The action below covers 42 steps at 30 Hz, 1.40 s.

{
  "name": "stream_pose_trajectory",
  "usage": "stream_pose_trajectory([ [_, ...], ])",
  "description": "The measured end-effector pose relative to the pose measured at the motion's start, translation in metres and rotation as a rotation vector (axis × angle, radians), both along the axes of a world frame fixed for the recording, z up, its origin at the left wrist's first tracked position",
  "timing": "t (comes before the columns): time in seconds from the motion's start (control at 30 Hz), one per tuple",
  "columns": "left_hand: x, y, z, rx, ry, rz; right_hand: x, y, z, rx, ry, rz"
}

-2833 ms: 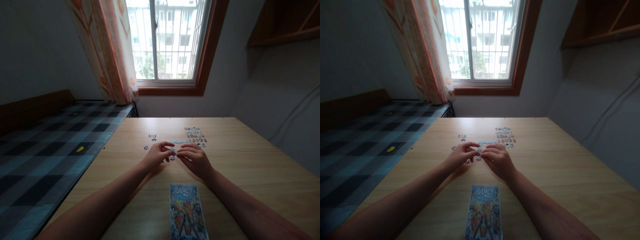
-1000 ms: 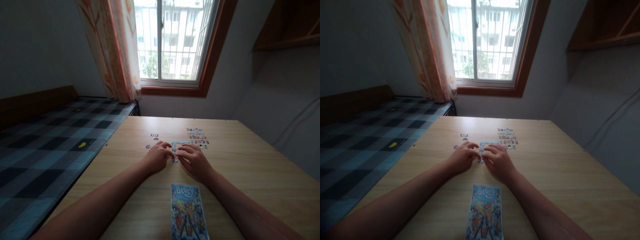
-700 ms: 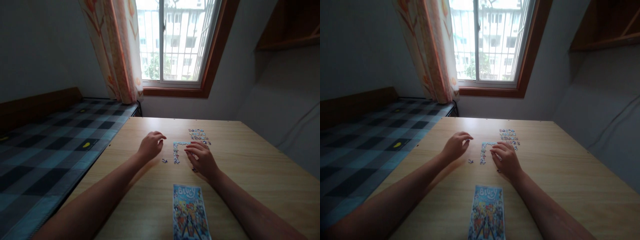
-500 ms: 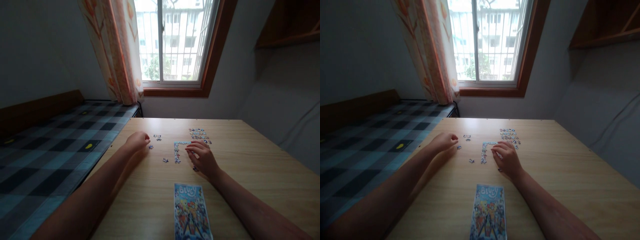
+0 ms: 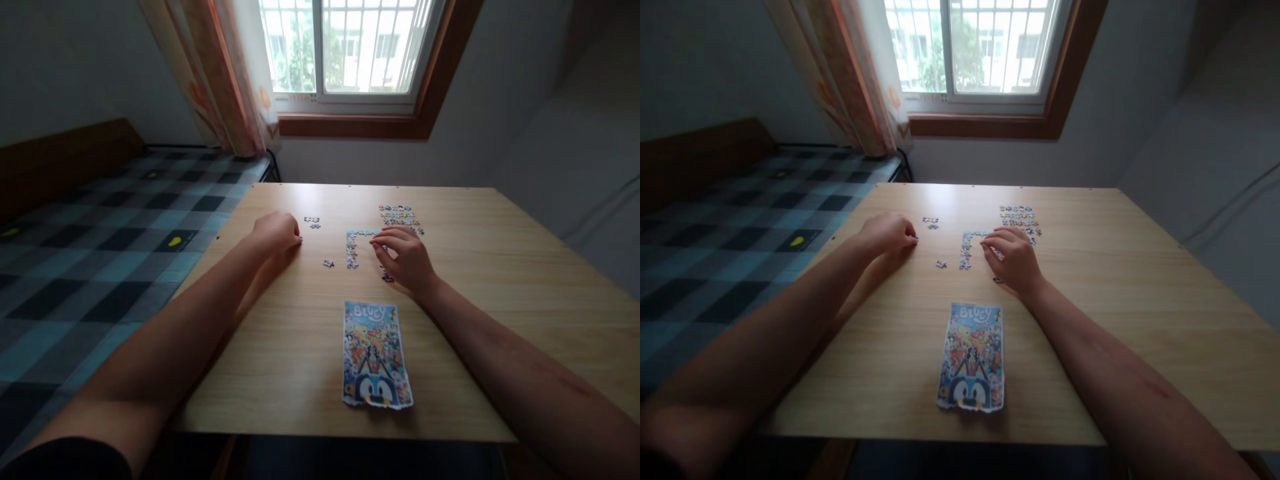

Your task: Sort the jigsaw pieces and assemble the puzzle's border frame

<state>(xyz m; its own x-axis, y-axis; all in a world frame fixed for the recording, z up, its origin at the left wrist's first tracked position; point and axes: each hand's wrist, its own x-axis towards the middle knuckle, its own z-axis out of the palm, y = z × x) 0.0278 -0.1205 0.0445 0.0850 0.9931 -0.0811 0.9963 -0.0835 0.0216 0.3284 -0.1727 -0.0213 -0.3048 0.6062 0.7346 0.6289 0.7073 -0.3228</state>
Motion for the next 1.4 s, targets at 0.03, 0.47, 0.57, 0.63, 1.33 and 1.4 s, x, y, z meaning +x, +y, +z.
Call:
stream_pose_trajectory([
  [0.03,0.000,0.000,0.000,-0.001,-0.003,0.000,0.000,0.000,0.000,0.000,0.000,0.003],
  [0.47,0.000,0.000,0.006,-0.155,-0.254,-0.032,-0.004,-0.004,0.004,-0.007,0.031,-0.026],
  [0.57,0.011,-0.005,0.012,-0.243,-0.453,-0.031,-0.007,-0.006,0.006,-0.007,0.041,-0.008],
  [0.63,0.022,-0.011,0.013,-0.237,-0.573,-0.047,-0.009,-0.008,0.007,-0.006,0.048,0.026],
  [1.33,0.066,-0.037,-0.021,-0.449,-1.064,-0.142,-0.025,-0.011,0.004,0.007,-0.035,0.232],
  [1.4,0.064,-0.036,-0.023,-0.393,-1.007,-0.176,-0.024,-0.011,0.003,-0.015,-0.045,0.233],
])
